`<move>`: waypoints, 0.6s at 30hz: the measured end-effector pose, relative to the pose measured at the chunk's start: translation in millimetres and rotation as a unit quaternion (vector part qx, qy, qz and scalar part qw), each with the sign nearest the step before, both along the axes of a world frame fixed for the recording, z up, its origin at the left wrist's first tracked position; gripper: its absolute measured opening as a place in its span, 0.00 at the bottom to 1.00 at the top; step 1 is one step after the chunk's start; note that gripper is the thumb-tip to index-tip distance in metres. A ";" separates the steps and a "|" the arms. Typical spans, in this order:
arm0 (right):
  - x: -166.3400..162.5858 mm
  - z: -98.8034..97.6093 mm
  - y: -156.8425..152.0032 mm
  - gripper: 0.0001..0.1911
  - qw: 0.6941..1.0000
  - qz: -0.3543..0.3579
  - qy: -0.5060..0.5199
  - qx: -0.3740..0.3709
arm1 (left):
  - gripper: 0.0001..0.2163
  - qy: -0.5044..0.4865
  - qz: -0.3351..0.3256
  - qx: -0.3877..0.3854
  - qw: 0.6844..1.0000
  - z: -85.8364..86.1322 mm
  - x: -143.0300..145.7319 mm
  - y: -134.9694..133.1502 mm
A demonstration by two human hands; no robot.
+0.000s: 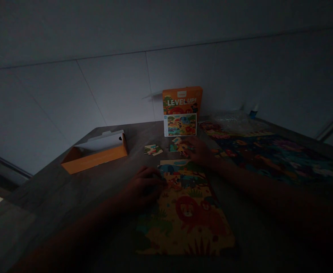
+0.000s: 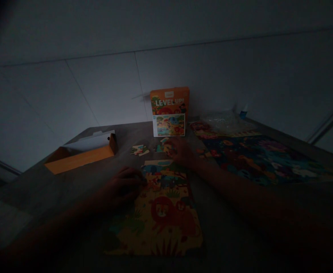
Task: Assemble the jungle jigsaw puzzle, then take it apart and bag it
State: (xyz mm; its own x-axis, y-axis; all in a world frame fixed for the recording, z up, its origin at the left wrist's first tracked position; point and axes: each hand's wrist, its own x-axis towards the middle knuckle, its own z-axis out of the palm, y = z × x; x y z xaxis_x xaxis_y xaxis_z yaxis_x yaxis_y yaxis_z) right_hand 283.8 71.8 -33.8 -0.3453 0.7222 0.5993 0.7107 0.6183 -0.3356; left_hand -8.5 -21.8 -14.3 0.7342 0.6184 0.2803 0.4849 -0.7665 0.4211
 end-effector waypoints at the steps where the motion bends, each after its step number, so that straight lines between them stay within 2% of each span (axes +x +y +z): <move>1: -1.4 2.1 -2.1 0.14 1.000 0.018 0.018 0.000 | 0.12 0.002 0.002 -0.001 1.000 -0.3 0.1 0.3; 3: -5.0 4.9 -6.3 0.12 0.995 0.062 0.080 -0.025 | 0.13 0.008 0.005 -0.004 1.000 0.0 -0.2 0.9; 6: -11.0 4.7 -11.4 0.14 0.968 0.138 0.174 -0.117 | 0.13 0.008 0.001 -0.002 1.000 3.9 -1.1 -0.1; 9: -15.3 2.3 -14.4 0.13 0.955 0.176 0.168 -0.171 | 0.16 0.007 -0.051 -0.003 0.999 10.3 -1.1 -5.4; 12: -16.9 1.4 -15.7 0.12 0.957 0.187 0.133 -0.177 | 0.19 0.049 -0.109 -0.025 0.993 15.3 1.0 -12.4; 15: -16.9 1.3 -15.5 0.13 0.963 0.187 0.106 -0.165 | 0.18 0.077 -0.111 -0.054 0.989 15.4 2.9 -15.8; 18: -16.9 1.0 -14.5 0.15 0.971 0.179 0.086 -0.130 | 0.18 0.065 -0.108 -0.062 0.990 12.4 3.2 -14.1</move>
